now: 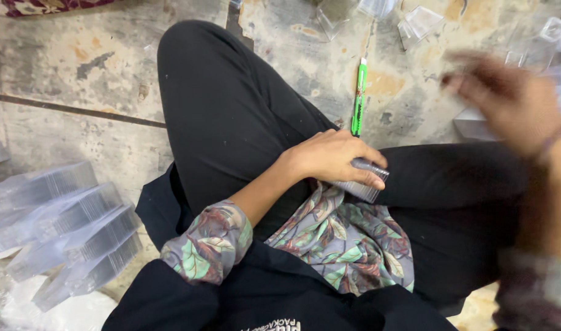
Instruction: The person sits on the floor holding a stack of clear plastic cups and uses a green utility knife to trim and separate cups one at a time, setting trimmed cups aside and picking up new stacks from the piles around them.
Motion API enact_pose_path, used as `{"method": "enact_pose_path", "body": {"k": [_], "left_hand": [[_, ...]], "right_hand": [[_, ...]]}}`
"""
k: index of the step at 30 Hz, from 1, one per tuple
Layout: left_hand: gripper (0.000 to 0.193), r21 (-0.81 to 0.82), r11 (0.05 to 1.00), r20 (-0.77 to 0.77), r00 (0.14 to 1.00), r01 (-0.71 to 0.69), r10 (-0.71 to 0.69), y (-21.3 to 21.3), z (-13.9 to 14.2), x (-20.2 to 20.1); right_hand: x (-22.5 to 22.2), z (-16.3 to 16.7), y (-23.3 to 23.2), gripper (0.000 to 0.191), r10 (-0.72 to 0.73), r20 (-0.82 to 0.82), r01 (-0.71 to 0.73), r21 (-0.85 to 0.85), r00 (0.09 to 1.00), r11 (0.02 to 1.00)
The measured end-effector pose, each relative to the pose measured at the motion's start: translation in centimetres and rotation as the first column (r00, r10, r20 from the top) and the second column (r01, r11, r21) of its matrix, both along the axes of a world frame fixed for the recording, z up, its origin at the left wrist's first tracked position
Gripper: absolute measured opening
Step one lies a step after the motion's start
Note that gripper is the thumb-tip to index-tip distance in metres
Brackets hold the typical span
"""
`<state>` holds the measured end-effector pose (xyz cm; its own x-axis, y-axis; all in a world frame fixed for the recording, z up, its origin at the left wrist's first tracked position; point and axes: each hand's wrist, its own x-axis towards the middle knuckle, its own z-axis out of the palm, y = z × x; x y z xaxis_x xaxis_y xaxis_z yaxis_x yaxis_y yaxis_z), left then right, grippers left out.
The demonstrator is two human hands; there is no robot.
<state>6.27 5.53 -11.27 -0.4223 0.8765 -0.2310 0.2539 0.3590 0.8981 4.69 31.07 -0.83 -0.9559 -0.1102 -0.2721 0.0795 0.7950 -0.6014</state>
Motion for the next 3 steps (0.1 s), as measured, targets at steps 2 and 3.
{"method": "enact_pose_path", "body": {"k": [2,3], "left_hand": [[0.058,0.058,0.998,0.042,0.999,0.018,-0.020,0.3,-0.6,-0.3],[0.056,0.082,0.996,0.062,0.998,0.025,-0.030,0.2,-0.9,-0.6]], "right_hand": [[-4.7,-1.0,0.3,0.029,-0.153,-0.160,0.135,-0.114,0.975,0.984],[-7.3,0.3,1.4,0.029,-0.152,-0.165,0.134,-0.115,0.975,0.984]]}}
